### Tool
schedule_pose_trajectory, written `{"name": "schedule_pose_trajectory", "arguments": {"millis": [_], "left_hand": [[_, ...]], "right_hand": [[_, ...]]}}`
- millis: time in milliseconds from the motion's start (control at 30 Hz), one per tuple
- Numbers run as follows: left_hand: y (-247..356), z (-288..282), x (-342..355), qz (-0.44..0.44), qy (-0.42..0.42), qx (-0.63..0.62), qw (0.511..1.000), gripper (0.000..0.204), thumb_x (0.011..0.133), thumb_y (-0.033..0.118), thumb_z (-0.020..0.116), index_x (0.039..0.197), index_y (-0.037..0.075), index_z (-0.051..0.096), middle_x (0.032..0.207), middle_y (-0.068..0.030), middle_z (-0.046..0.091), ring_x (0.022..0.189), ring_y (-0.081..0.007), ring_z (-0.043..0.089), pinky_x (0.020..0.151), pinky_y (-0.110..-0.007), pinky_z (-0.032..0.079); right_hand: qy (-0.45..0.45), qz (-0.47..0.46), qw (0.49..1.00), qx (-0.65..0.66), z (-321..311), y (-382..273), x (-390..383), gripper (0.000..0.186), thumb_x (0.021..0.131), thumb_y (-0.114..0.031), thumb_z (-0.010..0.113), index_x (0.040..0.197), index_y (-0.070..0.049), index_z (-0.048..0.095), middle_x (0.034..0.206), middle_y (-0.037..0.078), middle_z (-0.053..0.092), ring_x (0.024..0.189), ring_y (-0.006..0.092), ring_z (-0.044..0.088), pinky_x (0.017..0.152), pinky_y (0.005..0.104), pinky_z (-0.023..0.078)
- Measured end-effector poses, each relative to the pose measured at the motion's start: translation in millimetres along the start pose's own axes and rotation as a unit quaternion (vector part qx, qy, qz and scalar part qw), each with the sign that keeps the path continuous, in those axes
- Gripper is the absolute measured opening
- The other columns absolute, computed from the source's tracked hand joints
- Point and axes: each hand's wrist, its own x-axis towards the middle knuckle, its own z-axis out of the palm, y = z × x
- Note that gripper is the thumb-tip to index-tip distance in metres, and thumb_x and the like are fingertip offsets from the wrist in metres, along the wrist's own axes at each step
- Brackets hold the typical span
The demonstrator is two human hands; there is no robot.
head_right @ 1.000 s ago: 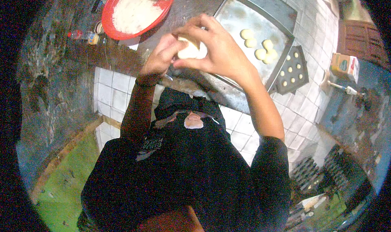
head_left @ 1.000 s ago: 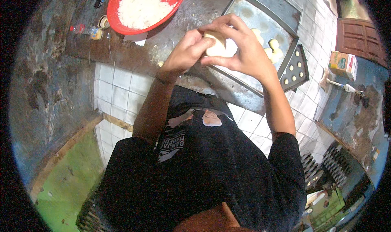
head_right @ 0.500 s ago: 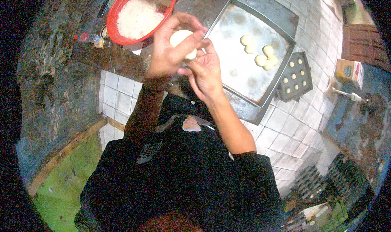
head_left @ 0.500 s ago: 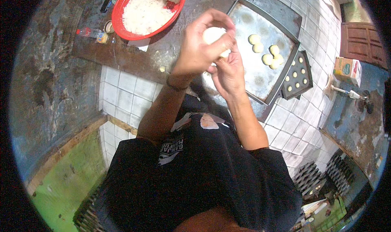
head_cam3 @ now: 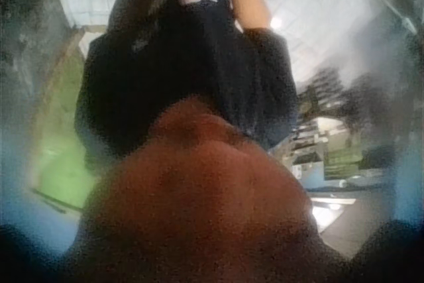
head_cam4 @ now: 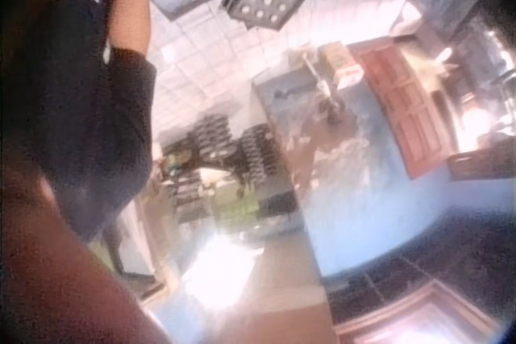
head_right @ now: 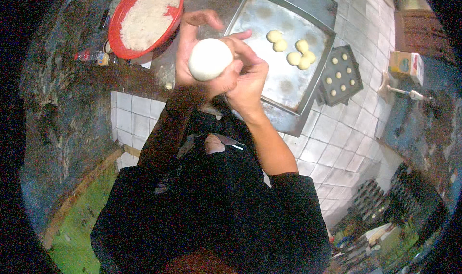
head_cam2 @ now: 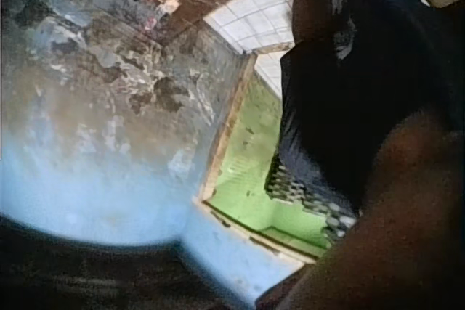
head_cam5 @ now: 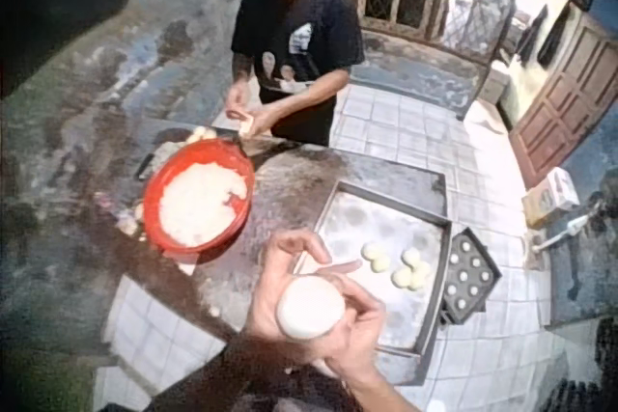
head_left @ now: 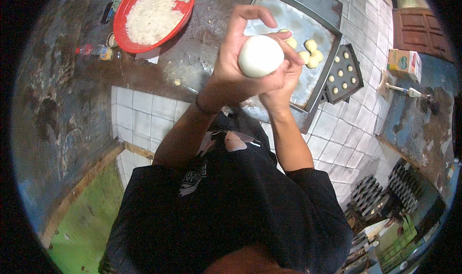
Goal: The person prepares rounds of dough by hand, adding filling from a bowl, shaping them into spheres, and arranging them on a metal tray.
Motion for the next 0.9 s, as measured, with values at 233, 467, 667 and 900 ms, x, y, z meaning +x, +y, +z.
{"name": "schedule_pose_trajectory", "arguments": {"millis": [233,467,667,900], "left_hand": [[-80,-29,-11,-0.088,-0.037,0.255,0.962,0.068,0.076,0.003,0.082,0.131,0.01,0.042,0.111,-0.0069,0.055,0.094,-0.0176,0.064,0.082,-0.034,0.054],[-171,-18,-39,-0.244,-0.16,0.292,0.911,0.089,0.074,0.023,0.089,0.142,0.009,0.033,0.128,-0.0255,0.059,0.12,-0.0424,0.063,0.098,-0.047,0.051],[-183,-90,-79,-0.221,-0.109,0.364,0.898,0.1,0.078,0.016,0.085,0.153,0.005,0.021,0.117,-0.0187,0.055,0.107,-0.0314,0.063,0.096,-0.041,0.052],[-159,-145,-127,-0.263,-0.034,0.404,0.875,0.091,0.076,0.008,0.083,0.15,0.006,0.031,0.111,-0.0169,0.055,0.104,-0.0337,0.062,0.096,-0.042,0.052]], "right_hand": [[-0.087,0.084,0.969,-0.214,-76,-27,10,0.041,0.083,-0.015,0.088,0.118,0.0,0.074,0.114,0.01,0.075,0.102,0.0205,0.073,0.09,0.0356,0.06],[-0.069,0.218,0.954,-0.195,-145,61,-9,0.045,0.085,-0.016,0.087,0.124,0.0,0.071,0.118,0.007,0.073,0.108,0.0177,0.07,0.096,0.0365,0.059],[-0.187,0.108,0.822,-0.527,-212,186,-42,0.045,0.088,-0.018,0.078,0.129,-0.004,0.068,0.126,0.02,0.067,0.108,0.0387,0.067,0.095,0.0441,0.055],[-0.367,-0.044,0.663,-0.651,-206,220,-35,0.08,0.101,-0.043,0.06,0.156,0.008,0.032,0.166,0.021,0.031,0.155,0.0344,0.028,0.127,0.0461,0.027]]}}
